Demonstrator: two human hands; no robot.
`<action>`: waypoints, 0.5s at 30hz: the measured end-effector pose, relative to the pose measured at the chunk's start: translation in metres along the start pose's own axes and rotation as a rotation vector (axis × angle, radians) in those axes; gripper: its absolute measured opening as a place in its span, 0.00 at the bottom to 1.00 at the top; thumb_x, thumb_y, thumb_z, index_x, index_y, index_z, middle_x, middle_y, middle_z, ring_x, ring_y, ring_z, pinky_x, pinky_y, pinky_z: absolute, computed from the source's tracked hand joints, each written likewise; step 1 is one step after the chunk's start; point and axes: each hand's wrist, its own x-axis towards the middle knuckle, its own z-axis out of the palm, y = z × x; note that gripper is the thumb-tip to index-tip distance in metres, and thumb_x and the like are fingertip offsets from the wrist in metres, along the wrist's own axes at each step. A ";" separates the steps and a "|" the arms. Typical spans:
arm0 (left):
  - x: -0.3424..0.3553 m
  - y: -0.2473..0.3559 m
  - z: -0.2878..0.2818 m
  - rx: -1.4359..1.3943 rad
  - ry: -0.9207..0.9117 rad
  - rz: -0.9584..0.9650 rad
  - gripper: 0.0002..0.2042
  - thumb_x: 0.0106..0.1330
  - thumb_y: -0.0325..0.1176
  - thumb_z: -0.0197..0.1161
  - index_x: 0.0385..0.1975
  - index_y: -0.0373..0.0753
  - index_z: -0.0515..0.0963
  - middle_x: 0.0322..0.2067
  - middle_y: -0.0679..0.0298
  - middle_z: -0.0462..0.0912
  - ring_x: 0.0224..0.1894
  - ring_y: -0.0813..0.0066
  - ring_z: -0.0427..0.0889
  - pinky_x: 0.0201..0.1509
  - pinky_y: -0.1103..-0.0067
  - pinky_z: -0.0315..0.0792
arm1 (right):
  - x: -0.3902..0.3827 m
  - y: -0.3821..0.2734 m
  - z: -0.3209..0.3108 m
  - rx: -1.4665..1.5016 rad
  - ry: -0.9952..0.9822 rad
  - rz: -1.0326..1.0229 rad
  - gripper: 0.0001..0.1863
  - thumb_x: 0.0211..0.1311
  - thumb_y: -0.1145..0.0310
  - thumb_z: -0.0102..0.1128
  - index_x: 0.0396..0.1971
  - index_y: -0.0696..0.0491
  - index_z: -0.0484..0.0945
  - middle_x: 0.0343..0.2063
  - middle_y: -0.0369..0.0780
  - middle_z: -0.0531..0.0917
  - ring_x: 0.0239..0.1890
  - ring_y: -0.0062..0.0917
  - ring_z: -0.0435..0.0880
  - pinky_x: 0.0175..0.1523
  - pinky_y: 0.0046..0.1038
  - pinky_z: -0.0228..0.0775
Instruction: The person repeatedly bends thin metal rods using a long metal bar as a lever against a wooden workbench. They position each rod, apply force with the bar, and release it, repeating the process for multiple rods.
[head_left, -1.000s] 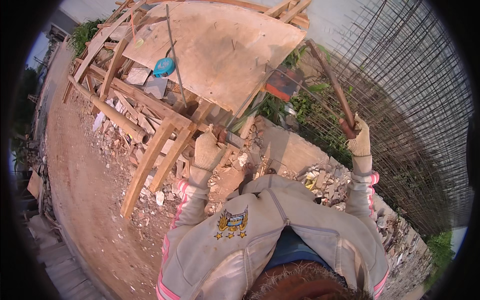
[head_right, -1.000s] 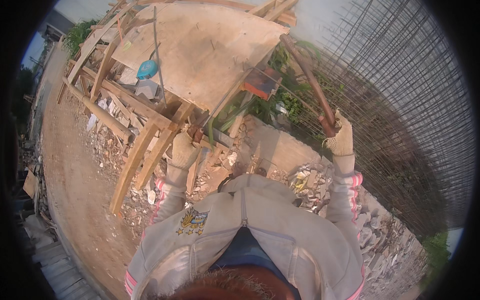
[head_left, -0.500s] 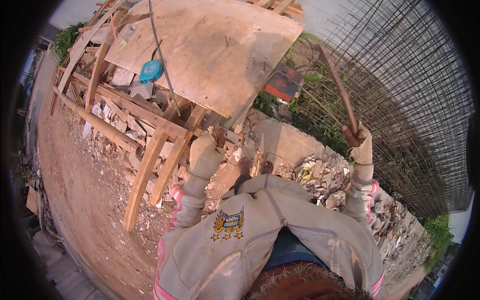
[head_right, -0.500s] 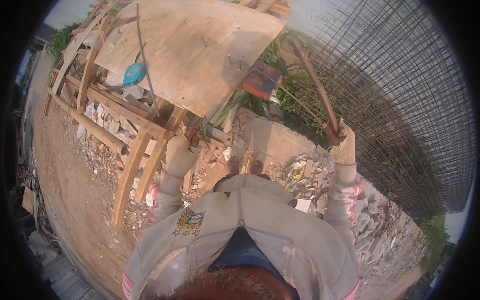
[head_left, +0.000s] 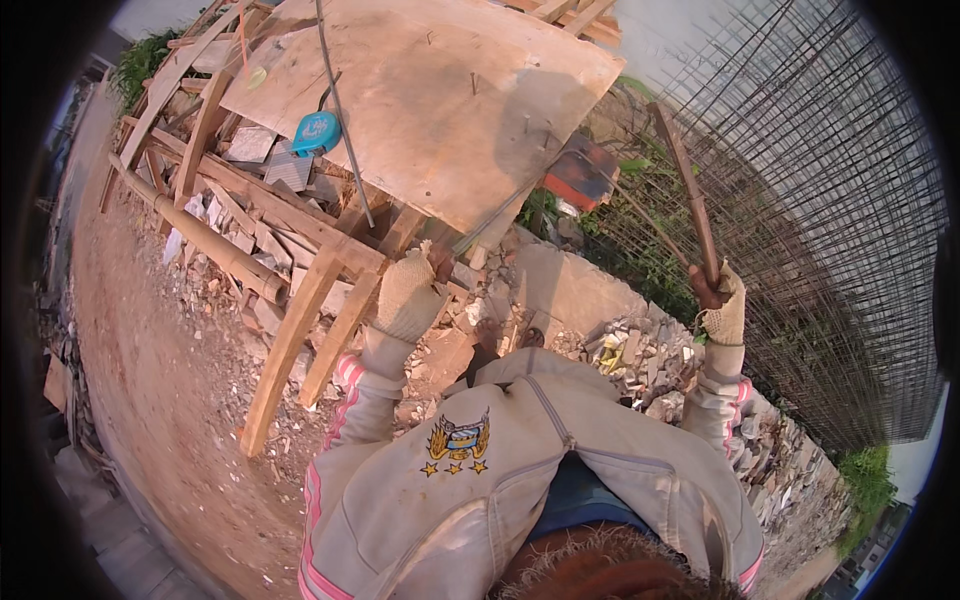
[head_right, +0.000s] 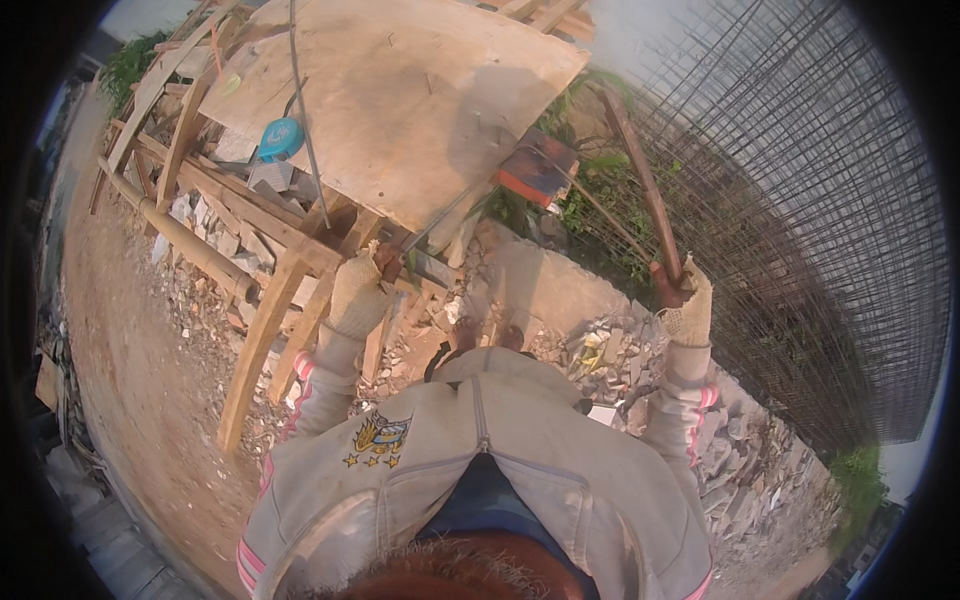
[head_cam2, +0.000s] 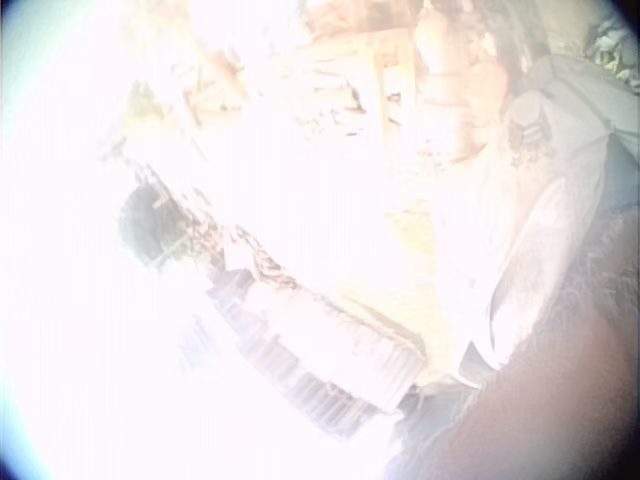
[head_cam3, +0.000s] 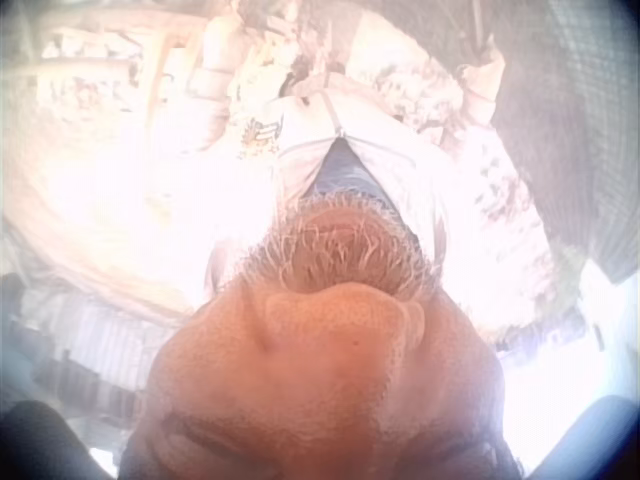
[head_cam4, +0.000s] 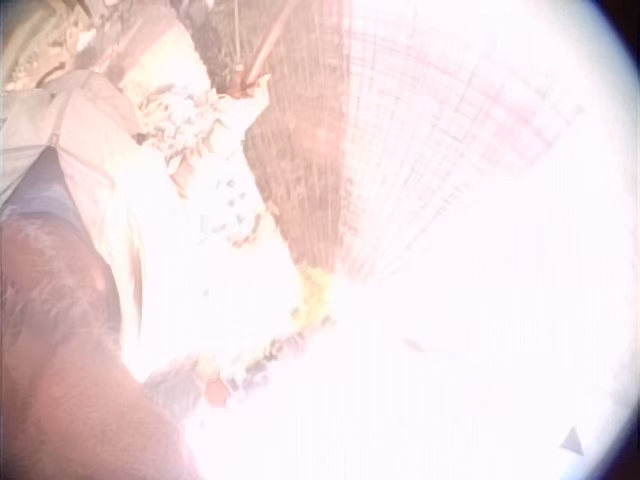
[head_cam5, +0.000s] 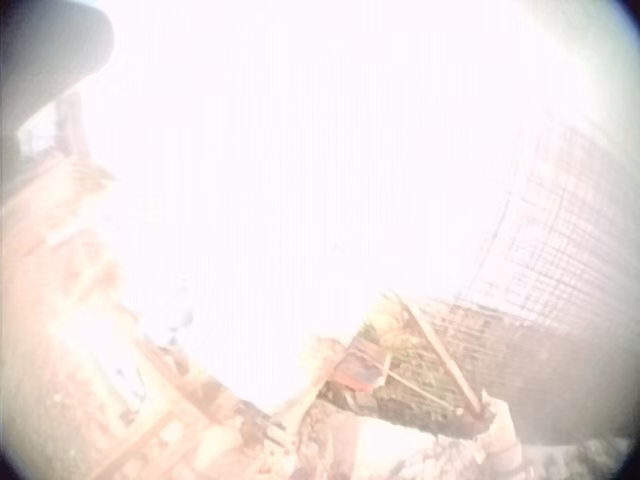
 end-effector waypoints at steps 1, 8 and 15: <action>-0.006 0.006 0.002 0.064 -0.016 -0.035 0.13 0.57 0.29 0.64 0.43 0.37 0.80 0.31 0.49 0.81 0.32 0.50 0.83 0.34 0.63 0.77 | 0.001 -0.001 0.001 -0.053 0.013 -0.011 0.20 0.60 0.54 0.71 0.36 0.59 0.81 0.19 0.31 0.73 0.24 0.17 0.68 0.30 0.26 0.62; -0.013 0.033 -0.003 0.091 0.124 -0.113 0.06 0.59 0.32 0.63 0.34 0.40 0.77 0.27 0.54 0.80 0.32 0.52 0.82 0.34 0.64 0.76 | 0.034 -0.009 0.008 0.087 0.002 -0.124 0.20 0.60 0.57 0.73 0.37 0.60 0.81 0.21 0.29 0.75 0.25 0.15 0.70 0.30 0.23 0.63; 0.009 0.025 -0.030 0.127 0.040 -0.188 0.08 0.61 0.34 0.61 0.36 0.39 0.79 0.33 0.54 0.80 0.38 0.51 0.80 0.39 0.61 0.74 | 0.062 0.001 0.046 0.281 0.003 -0.216 0.19 0.60 0.59 0.73 0.37 0.61 0.81 0.25 0.33 0.79 0.29 0.17 0.73 0.35 0.24 0.66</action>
